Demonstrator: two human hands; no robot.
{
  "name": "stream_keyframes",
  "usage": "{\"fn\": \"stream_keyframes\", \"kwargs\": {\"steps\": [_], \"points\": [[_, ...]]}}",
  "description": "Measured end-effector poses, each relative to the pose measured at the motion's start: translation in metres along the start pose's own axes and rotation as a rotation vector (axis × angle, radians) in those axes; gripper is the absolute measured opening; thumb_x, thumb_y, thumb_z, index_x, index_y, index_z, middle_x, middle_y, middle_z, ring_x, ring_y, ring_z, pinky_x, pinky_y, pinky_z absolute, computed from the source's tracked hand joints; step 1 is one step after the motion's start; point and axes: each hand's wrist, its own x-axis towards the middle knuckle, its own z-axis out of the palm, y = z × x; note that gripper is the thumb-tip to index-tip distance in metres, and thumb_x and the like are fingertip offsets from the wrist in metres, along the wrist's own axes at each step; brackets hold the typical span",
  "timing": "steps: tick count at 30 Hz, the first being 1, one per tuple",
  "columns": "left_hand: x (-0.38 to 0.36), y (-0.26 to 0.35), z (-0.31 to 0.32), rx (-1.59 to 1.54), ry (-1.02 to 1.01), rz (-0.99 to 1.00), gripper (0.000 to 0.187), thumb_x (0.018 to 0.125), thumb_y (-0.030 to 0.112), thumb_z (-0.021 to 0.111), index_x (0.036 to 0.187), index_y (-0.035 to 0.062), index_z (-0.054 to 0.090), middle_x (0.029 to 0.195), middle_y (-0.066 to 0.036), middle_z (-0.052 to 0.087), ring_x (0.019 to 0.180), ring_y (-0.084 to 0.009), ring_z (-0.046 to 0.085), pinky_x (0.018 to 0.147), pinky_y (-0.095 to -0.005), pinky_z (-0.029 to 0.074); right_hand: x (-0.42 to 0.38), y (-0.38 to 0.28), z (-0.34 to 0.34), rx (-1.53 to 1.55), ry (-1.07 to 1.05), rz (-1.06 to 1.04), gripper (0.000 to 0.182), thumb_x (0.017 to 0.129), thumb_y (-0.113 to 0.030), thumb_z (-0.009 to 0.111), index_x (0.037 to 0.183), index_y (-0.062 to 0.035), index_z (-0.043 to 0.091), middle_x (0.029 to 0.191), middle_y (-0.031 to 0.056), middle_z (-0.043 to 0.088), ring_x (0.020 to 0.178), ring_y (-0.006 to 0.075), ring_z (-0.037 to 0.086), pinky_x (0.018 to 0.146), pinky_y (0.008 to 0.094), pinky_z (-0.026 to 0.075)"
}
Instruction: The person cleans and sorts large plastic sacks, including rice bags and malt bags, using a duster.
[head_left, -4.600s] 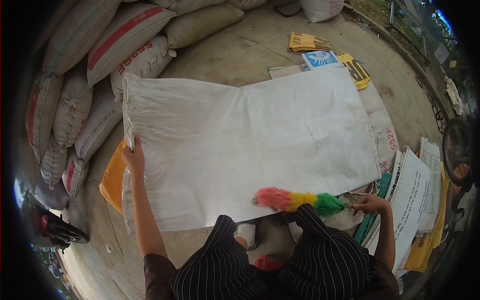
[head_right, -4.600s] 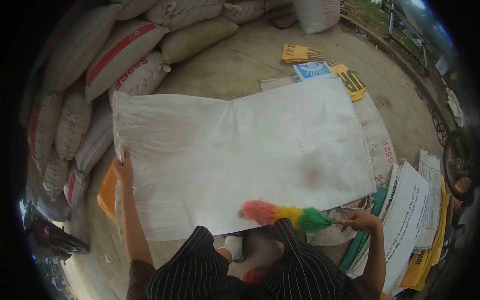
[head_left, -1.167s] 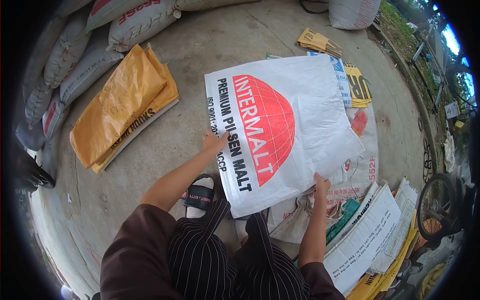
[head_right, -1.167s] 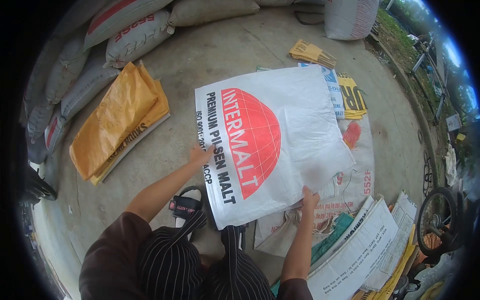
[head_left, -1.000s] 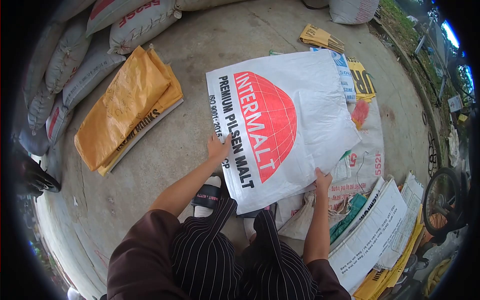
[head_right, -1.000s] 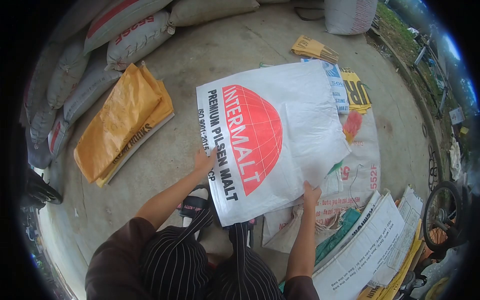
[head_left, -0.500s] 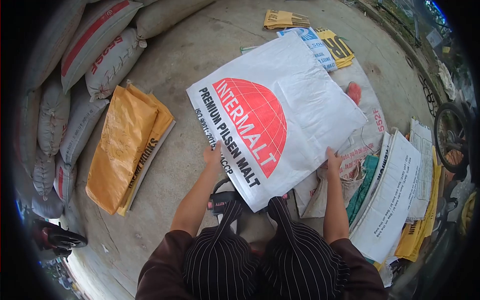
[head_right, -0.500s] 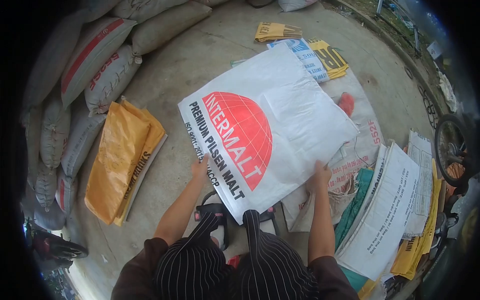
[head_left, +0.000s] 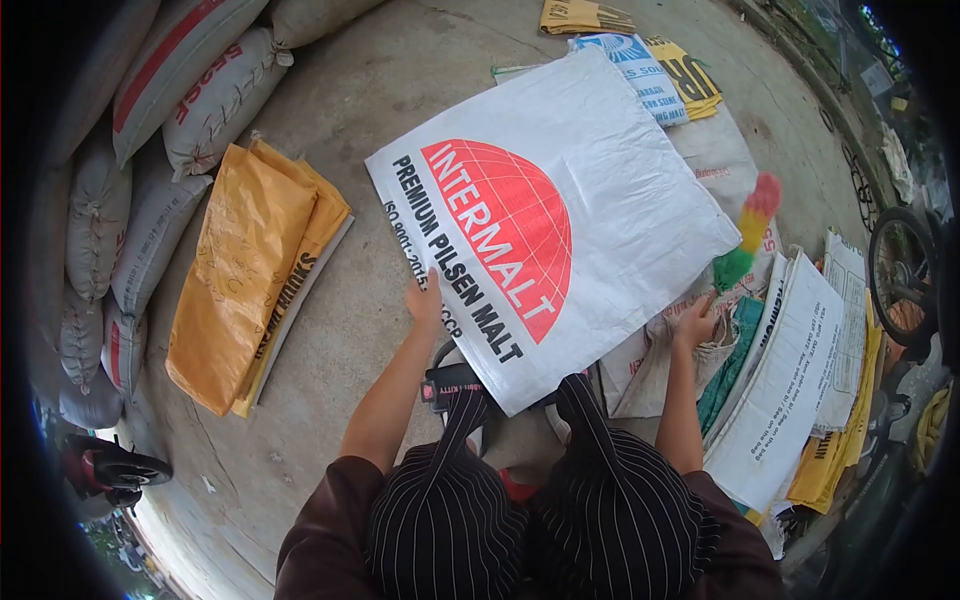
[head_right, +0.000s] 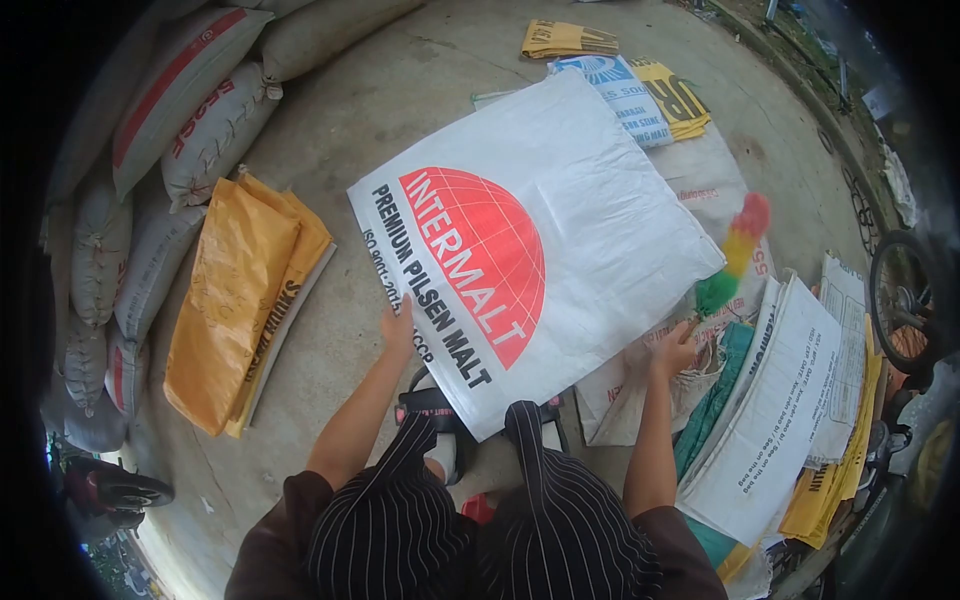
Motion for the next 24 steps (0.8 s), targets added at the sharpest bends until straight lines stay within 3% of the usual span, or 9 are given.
{"fn": "stream_keyframes", "kwargs": {"steps": [1,4,6,8,11,17,19,22,24], "points": [[0.001,-0.008,0.000,-0.005,0.008,-0.007,0.034,0.080,0.027,0.058,0.098,-0.0014,0.059,0.088,-0.016,0.063,0.082,-0.0286,0.061,0.072,-0.0403,0.045,0.001,-0.002,-0.002,0.032,0.227,-0.218,0.031,0.086,-0.026,0.047,0.077,0.0014,0.059,0.067,0.0119,0.058,0.056,0.0271,0.054,0.058,0.0359,0.044],[-0.005,-0.016,-0.001,0.059,-0.160,0.071,0.034,0.077,0.023,0.064,0.101,-0.0011,0.059,0.092,-0.015,0.064,0.080,-0.0233,0.062,0.071,-0.0336,0.047,-0.019,-0.038,-0.020,0.020,0.142,-0.381,0.033,0.091,-0.023,0.040,0.074,0.0011,0.056,0.064,0.0142,0.056,0.058,0.0299,0.053,0.058,0.0386,0.041],[-0.010,0.007,-0.005,-0.058,-0.177,0.015,0.032,0.078,0.019,0.062,0.102,-0.0023,0.058,0.093,-0.013,0.063,0.081,-0.0215,0.062,0.071,-0.0324,0.047,-0.040,-0.056,-0.012,0.069,-0.058,-0.558,0.031,0.091,-0.020,0.039,0.071,0.0008,0.052,0.060,0.0160,0.053,0.056,0.0338,0.053,0.054,0.0425,0.039],[-0.011,0.010,-0.007,-0.289,-0.203,-0.024,0.026,0.077,0.011,0.062,0.098,-0.0043,0.059,0.090,-0.012,0.064,0.080,-0.0186,0.061,0.070,-0.0306,0.047,-0.071,-0.064,0.004,-0.052,-0.473,-0.644,0.028,0.090,-0.019,0.039,0.074,0.0004,0.050,0.059,0.0188,0.052,0.056,0.0390,0.052,0.051,0.0447,0.036],[-0.004,0.015,-0.015,-0.378,-0.255,-0.033,0.024,0.078,0.009,0.060,0.097,-0.0054,0.059,0.090,-0.011,0.064,0.079,-0.0179,0.061,0.070,-0.0296,0.047,-0.110,-0.044,0.038,-0.413,-0.776,-0.668,0.028,0.088,-0.025,0.042,0.079,-0.0009,0.053,0.065,0.0248,0.054,0.062,0.0431,0.053,0.056,0.0519,0.038],[-0.001,0.029,-0.032,-0.518,-0.353,-0.053,0.026,0.081,0.005,0.053,0.105,-0.0049,0.055,0.099,-0.012,0.062,0.085,-0.0181,0.060,0.075,-0.0298,0.046,-0.126,-0.062,0.040,-0.136,-0.708,-0.509,0.032,0.088,-0.024,0.042,0.072,0.0014,0.053,0.060,0.0249,0.053,0.061,0.0441,0.052,0.056,0.0507,0.039],[0.002,0.029,-0.033,-0.420,-0.348,-0.031,0.026,0.082,0.007,0.052,0.105,-0.0044,0.055,0.100,-0.011,0.061,0.086,-0.0180,0.059,0.076,-0.0295,0.046,-0.122,-0.062,0.041,-0.031,-0.549,-0.465,0.030,0.088,-0.023,0.042,0.072,0.0010,0.052,0.060,0.0246,0.053,0.059,0.0441,0.052,0.055,0.0503,0.038],[0.005,0.028,-0.034,-0.413,-0.398,-0.041,0.029,0.083,0.008,0.050,0.110,-0.0033,0.052,0.102,-0.011,0.060,0.087,-0.0199,0.060,0.078,-0.0304,0.047,-0.116,-0.049,0.045,-0.351,-0.686,-0.636,0.029,0.088,-0.023,0.042,0.073,0.0004,0.052,0.060,0.0246,0.053,0.059,0.0437,0.052,0.054,0.0501,0.038],[0.011,0.027,-0.035,-0.437,-0.432,-0.062,0.030,0.084,0.011,0.051,0.110,-0.0031,0.052,0.102,-0.012,0.060,0.087,-0.0203,0.060,0.079,-0.0308,0.047,-0.113,-0.048,0.044,-0.312,-0.700,-0.632,0.029,0.088,-0.023,0.042,0.074,0.0001,0.052,0.060,0.0245,0.053,0.059,0.0435,0.053,0.054,0.0502,0.039]]}}
